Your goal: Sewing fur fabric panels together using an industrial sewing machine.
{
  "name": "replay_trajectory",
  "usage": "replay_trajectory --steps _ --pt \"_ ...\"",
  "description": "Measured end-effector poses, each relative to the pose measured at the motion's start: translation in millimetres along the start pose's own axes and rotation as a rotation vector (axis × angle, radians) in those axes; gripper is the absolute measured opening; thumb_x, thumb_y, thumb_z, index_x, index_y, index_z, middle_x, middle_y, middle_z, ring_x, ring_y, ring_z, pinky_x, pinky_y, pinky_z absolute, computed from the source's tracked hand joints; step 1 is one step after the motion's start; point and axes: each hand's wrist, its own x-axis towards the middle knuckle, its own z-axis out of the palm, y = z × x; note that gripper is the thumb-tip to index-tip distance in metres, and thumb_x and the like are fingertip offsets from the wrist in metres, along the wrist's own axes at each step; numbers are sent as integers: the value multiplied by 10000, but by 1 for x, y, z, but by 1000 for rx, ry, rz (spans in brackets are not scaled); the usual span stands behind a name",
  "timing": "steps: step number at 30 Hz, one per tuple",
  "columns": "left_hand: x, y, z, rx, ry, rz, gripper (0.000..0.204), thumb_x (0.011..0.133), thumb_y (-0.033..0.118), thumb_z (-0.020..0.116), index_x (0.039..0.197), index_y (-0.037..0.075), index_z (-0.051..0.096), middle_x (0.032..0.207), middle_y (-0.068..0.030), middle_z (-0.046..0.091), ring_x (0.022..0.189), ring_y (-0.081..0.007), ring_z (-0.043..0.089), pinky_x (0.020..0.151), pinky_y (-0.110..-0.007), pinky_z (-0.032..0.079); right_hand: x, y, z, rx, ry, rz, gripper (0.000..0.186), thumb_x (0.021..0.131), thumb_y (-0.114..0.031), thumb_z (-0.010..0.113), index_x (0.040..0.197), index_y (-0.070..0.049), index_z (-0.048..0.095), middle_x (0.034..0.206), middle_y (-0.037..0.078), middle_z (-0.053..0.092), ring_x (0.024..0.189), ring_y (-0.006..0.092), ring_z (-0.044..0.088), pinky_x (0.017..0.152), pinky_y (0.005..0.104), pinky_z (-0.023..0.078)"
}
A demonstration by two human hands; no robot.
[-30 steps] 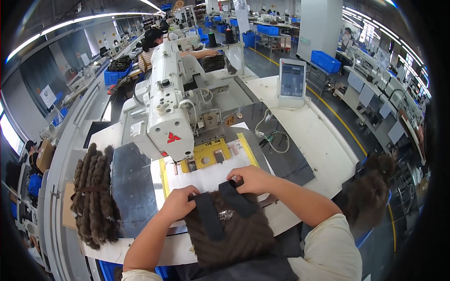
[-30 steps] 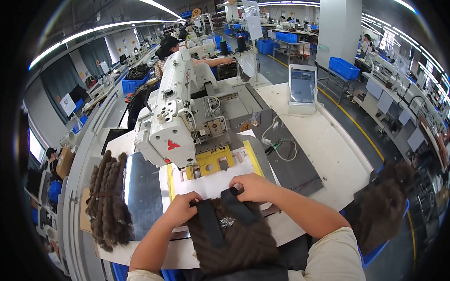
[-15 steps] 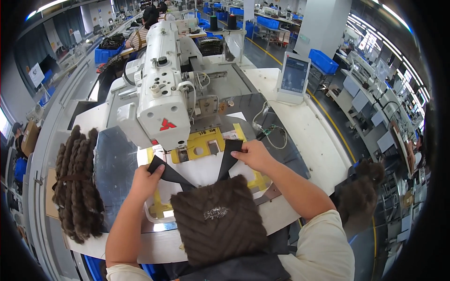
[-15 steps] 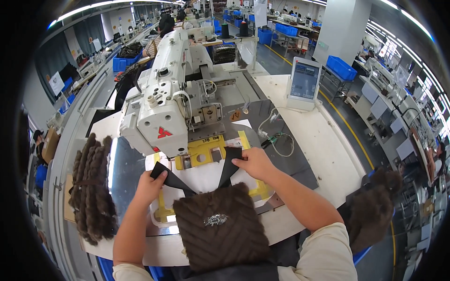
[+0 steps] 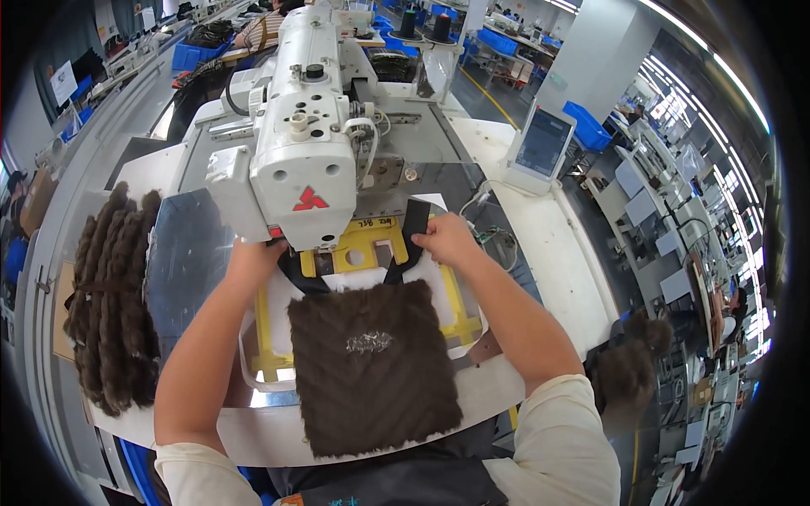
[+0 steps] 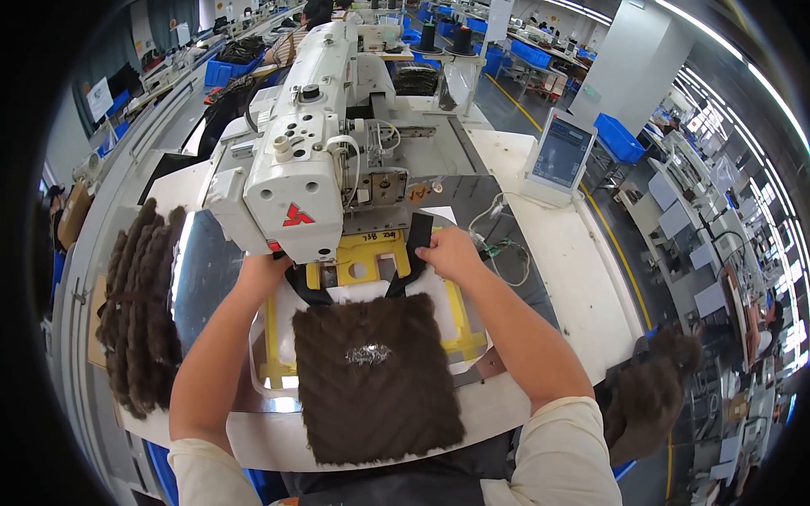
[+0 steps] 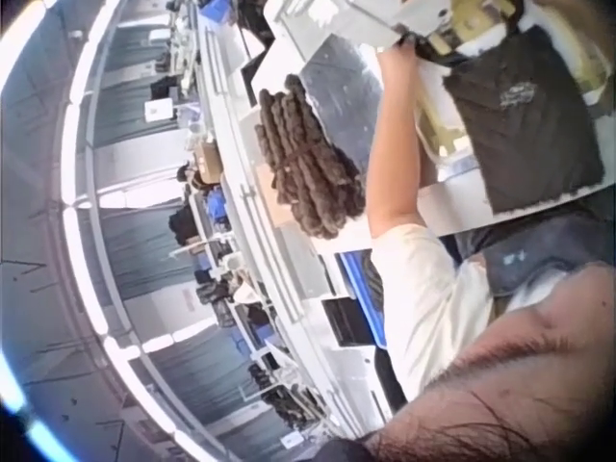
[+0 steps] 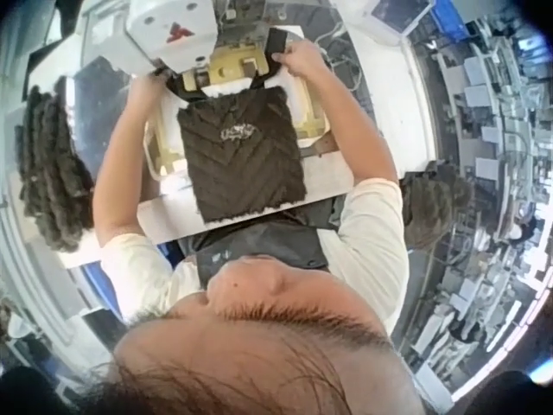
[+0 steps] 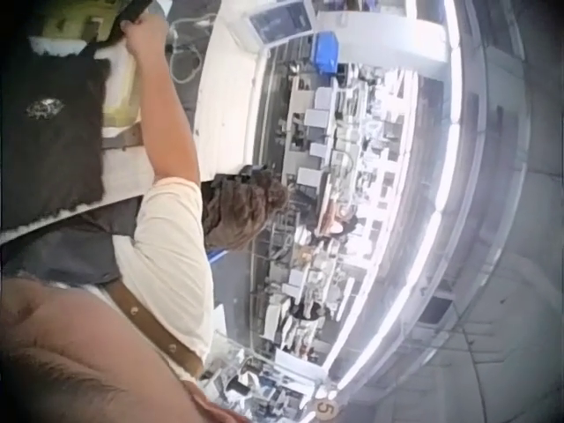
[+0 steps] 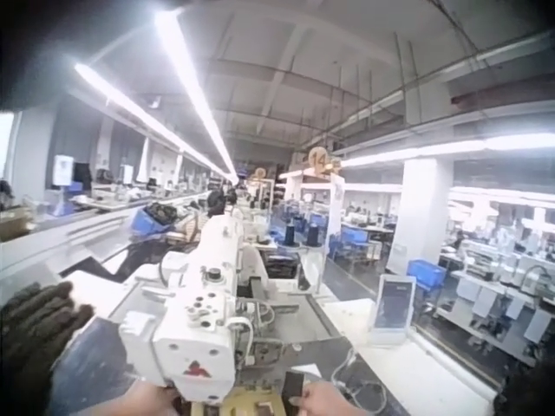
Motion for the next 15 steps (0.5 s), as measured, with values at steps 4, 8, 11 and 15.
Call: replay_trajectory --steps 4,8,11,15 --pt "19 13 -1 -200 -85 -257 262 926 101 704 1169 3 707 1011 -157 738 931 -260 716 803 -378 564 14 -9 6 230 -62 70 255 921 -164 750 789 47 696 652 93 685 540 160 663 520 317 532" --pt "-7 25 3 -688 -53 -487 352 938 104 688 1251 -48 636 1015 -135 688 867 -155 664 772 -312 559 -7 -5 11 425 106 121 370 945 -142 696 1251 58 637 874 132 731 671 165 687 580 320 572" --pt "-60 36 -8 -566 36 -440 425 977 82 659 1364 -23 519 1093 -113 649 875 -146 624 768 -305 543 -53 6 3 394 62 116 482 945 -133 706 1362 41 539 1025 149 702 781 175 696 639 316 590" --pt "-112 52 -32 -757 -125 -618 485 972 77 662 1413 7 475 1227 -134 608 969 -176 631 832 -316 557 -112 6 -5 650 -125 201 497 935 -123 730 1361 30 525 1193 148 634 961 180 678 766 320 587"
